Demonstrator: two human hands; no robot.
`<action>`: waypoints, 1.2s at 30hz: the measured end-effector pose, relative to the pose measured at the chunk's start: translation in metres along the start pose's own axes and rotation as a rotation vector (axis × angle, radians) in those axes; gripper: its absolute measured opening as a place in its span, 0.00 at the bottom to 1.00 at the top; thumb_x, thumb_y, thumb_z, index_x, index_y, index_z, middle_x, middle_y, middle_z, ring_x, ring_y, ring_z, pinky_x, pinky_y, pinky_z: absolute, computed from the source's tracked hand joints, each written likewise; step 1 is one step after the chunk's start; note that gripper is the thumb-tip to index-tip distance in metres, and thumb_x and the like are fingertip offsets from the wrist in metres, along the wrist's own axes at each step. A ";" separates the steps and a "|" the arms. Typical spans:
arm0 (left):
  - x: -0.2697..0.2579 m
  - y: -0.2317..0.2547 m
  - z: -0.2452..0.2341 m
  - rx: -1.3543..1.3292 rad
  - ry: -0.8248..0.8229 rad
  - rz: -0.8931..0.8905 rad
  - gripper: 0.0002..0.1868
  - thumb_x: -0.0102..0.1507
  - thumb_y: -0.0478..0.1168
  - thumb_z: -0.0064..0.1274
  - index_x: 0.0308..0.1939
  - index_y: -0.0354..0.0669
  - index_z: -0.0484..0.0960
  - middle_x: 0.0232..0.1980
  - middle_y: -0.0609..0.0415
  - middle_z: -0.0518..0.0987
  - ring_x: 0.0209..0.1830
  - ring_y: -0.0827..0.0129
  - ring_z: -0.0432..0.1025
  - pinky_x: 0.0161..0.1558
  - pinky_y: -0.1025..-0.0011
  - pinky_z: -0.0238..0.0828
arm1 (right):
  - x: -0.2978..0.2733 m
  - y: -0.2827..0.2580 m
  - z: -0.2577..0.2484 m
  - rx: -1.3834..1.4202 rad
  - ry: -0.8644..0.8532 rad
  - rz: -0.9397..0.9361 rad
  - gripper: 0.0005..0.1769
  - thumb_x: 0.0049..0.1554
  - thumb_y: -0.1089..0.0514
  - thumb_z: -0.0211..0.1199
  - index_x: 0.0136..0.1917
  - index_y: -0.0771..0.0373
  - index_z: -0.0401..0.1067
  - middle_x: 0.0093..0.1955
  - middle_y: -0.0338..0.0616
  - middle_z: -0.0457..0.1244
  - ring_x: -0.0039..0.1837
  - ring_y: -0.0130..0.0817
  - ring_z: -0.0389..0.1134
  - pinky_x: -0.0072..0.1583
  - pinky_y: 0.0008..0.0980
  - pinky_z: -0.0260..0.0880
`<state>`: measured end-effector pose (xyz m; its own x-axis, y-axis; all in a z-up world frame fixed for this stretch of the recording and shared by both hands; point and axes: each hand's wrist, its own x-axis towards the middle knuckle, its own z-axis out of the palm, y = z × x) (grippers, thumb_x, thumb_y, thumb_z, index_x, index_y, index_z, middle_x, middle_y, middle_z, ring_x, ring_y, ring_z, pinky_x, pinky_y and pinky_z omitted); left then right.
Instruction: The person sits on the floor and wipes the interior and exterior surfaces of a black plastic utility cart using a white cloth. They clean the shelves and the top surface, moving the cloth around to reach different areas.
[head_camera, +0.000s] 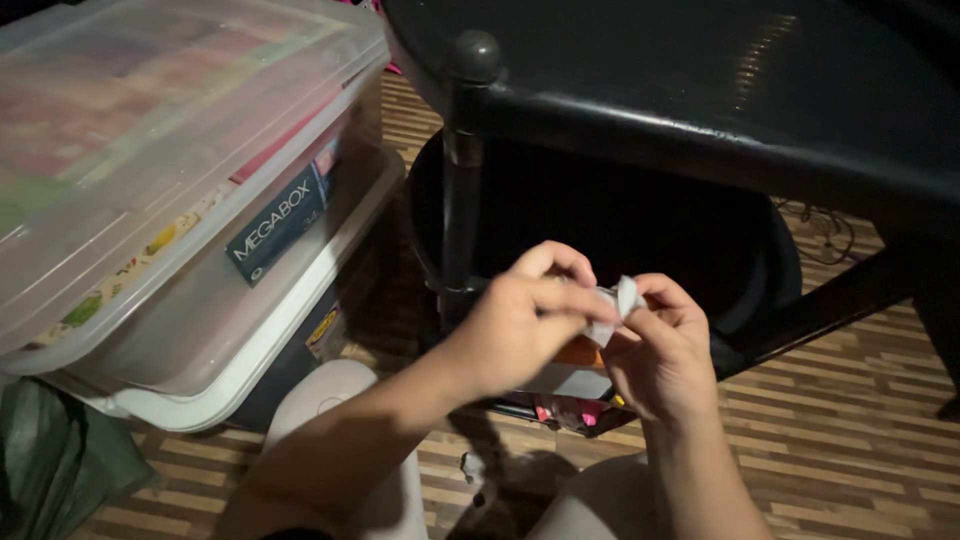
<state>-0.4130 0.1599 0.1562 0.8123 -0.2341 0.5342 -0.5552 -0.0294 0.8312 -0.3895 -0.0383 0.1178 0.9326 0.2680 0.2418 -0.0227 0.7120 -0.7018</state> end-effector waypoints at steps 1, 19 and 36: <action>-0.005 0.006 -0.002 0.164 -0.009 0.123 0.11 0.61 0.30 0.59 0.45 0.46 0.89 0.54 0.49 0.75 0.56 0.60 0.73 0.59 0.65 0.73 | -0.001 0.001 0.002 -0.026 0.035 -0.019 0.08 0.65 0.73 0.58 0.57 0.70 0.70 0.52 0.56 0.68 0.53 0.44 0.71 0.56 0.41 0.74; 0.004 0.122 -0.086 0.705 -0.005 0.750 0.11 0.61 0.29 0.60 0.45 0.36 0.76 0.51 0.40 0.79 0.52 0.52 0.79 0.52 0.58 0.81 | 0.000 0.003 0.091 -0.063 -0.246 -0.075 0.10 0.57 0.75 0.67 0.52 0.74 0.73 0.54 0.60 0.67 0.59 0.46 0.70 0.62 0.46 0.74; 0.376 -0.004 -0.207 1.311 0.078 0.414 0.12 0.52 0.29 0.57 0.40 0.37 0.85 0.36 0.37 0.82 0.37 0.43 0.78 0.38 0.48 0.75 | 0.049 0.048 -0.020 -0.908 0.014 -0.238 0.12 0.47 0.72 0.72 0.47 0.69 0.80 0.46 0.51 0.73 0.49 0.34 0.75 0.52 0.33 0.77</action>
<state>-0.0686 0.2726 0.3858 0.5314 -0.3971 0.7483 -0.4820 -0.8681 -0.1184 -0.3371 -0.0044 0.0827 0.8807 0.1687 0.4425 0.4538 -0.0334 -0.8905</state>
